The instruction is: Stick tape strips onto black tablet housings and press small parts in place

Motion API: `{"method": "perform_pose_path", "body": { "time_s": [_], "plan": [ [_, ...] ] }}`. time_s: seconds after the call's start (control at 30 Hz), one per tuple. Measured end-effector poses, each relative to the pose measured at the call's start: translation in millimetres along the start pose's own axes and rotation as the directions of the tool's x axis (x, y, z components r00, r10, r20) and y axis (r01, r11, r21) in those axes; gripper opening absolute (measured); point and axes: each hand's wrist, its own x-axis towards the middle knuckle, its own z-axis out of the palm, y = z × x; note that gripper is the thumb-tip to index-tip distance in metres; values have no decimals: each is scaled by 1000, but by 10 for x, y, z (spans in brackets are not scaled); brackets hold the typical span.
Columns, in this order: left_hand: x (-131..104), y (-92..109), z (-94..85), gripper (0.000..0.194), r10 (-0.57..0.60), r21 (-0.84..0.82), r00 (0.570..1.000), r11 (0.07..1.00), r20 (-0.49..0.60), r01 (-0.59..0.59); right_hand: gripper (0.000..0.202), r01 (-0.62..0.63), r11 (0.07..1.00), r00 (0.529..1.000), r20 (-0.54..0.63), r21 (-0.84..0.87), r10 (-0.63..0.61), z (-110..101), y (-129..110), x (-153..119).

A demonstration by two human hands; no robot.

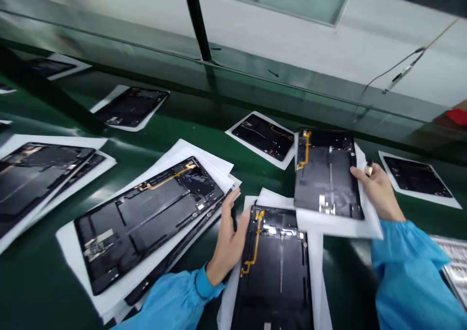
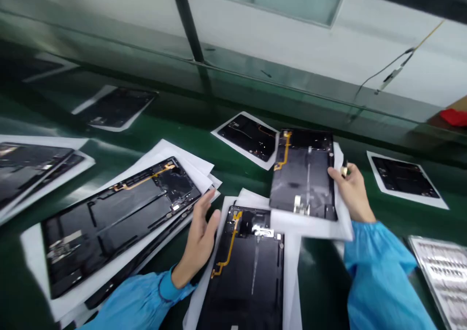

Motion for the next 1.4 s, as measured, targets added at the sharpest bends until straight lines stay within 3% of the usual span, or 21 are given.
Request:
{"method": "perform_pose_path", "body": {
  "time_s": [0.1, 0.23, 0.33, 0.4, 0.53, 0.67, 0.77, 0.87, 0.97, 1.03, 1.1, 1.17, 1.23, 1.3, 1.4],
  "plan": [
    [6, -46, 21, 44, -2, 16, 999, 1000, 44, 1, 29, -18, 994, 998, -58, -112, 12, 153, 44, 711],
    [7, -53, 48, 35, 21, 41, 998, 999, 57, -24, 26, -10, 944, 993, -112, -331, -29, 279, 43, 1071],
    [-1, -38, 51, 31, 22, 66, 998, 998, 57, -26, 28, 11, 878, 985, -145, -478, -91, 386, -55, 1014],
    [-12, -37, 54, 29, 31, 74, 997, 997, 66, -36, 30, 41, 847, 991, -84, -530, -101, 602, -149, 894],
    [-31, -52, 65, 24, 36, 78, 993, 996, 114, -45, 32, 86, 842, 988, 155, -533, -3, 1397, -341, 639],
    [-41, -55, 68, 21, 30, 76, 987, 996, 155, -43, 33, 63, 863, 965, 250, -501, 75, 2080, -538, 536],
    [-52, -42, 67, 21, 41, 68, 984, 996, 175, -53, 33, 54, 883, 953, 288, -466, 93, 2268, -659, 498],
    [-58, -30, 67, 21, 41, 55, 980, 997, 197, -53, 31, 84, 907, 954, 295, -412, 45, 2292, -764, 419],
    [-45, -31, 68, 21, 41, 48, 983, 998, 177, -50, 25, 180, 926, 962, 256, -333, -95, 2218, -936, 306],
    [-30, -34, 61, 21, 47, 48, 988, 997, 145, -55, 20, 270, 921, 954, 205, -281, -217, 2059, -1107, 228],
    [-14, -25, 41, 20, 63, 49, 991, 996, 117, -69, 19, 357, 901, 933, 137, -247, -332, 1757, -1299, 130],
    [4, 17, 6, 21, 110, 63, 991, 991, 80, -115, 29, 463, 855, 885, 73, -234, -460, 1308, -1467, -26],
    [28, 106, -41, 26, 203, 91, 979, 975, 21, -204, 48, 671, 699, 732, 69, -248, -678, 767, -1567, -271],
    [67, 243, -99, 38, 344, 122, 936, 934, -68, -335, 56, 785, 541, 598, 138, -304, -790, 235, -1573, -606],
    [127, 508, -207, 74, 609, 194, 778, 791, -155, -581, 48, 854, 405, 495, 269, -328, -826, -348, -1415, -1194]
  ]
}}
